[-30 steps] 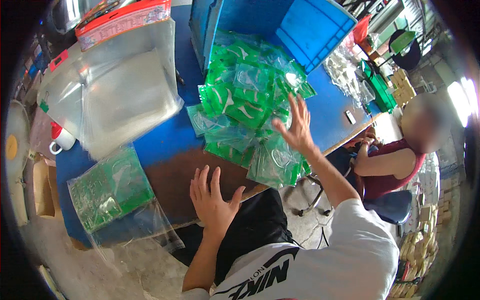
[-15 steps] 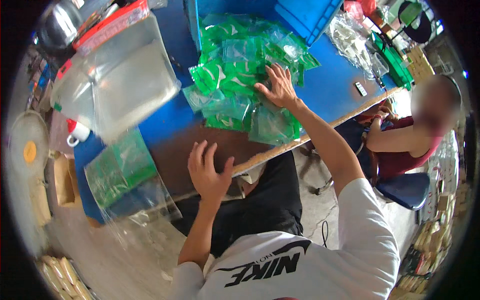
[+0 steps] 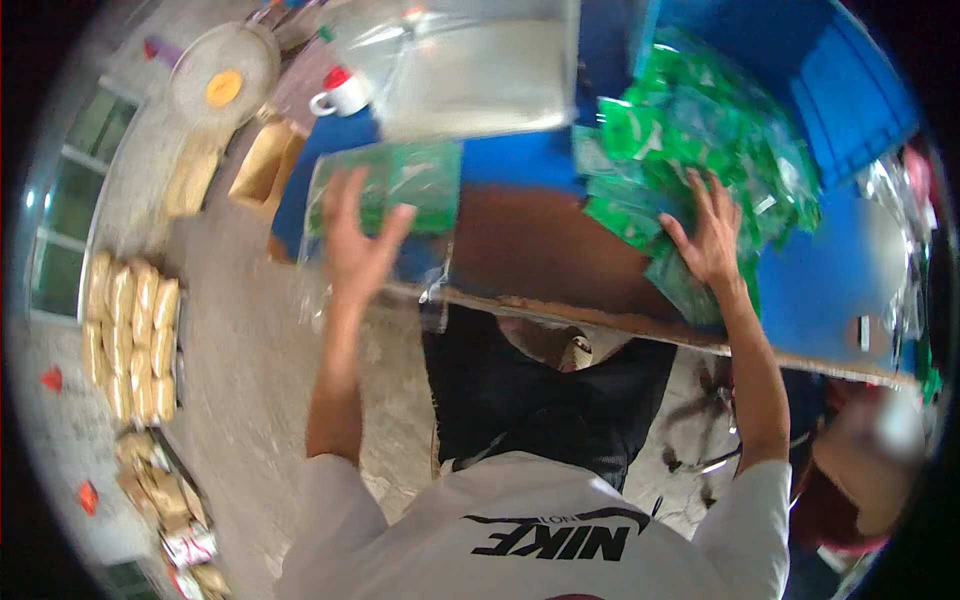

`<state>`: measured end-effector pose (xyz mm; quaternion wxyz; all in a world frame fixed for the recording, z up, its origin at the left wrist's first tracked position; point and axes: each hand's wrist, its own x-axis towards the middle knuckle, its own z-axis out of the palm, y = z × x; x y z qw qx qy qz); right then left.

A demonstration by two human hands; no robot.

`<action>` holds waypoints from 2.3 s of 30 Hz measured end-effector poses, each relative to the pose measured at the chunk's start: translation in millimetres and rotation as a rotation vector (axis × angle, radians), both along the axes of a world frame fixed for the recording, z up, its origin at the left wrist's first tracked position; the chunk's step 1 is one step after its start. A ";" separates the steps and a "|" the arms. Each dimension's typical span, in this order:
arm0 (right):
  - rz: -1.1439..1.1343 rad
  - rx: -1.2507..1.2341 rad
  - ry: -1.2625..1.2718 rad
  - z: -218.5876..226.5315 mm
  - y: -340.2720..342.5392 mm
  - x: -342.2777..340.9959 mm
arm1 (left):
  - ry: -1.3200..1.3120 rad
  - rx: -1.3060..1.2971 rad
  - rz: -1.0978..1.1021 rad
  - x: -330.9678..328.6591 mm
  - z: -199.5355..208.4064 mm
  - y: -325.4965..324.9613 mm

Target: The recorder is counting and stacking small green packaged products and then placing them into a larger plastic bag.

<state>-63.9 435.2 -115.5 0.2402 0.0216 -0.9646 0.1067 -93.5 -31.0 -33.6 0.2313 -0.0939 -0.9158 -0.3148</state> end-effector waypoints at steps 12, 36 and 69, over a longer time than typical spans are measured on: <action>0.083 0.168 -0.097 14.9 49.5 -5.2 | -0.335 -0.376 0.445 -51.8 -76.3 -3.3; 0.157 0.076 -0.037 25.0 -76.7 -4.5 | -0.619 0.748 -0.344 129.8 -96.4 128.1; 0.277 -0.757 -0.601 86.2 -126.2 26.1 | -0.759 0.602 -0.416 117.7 -66.4 90.1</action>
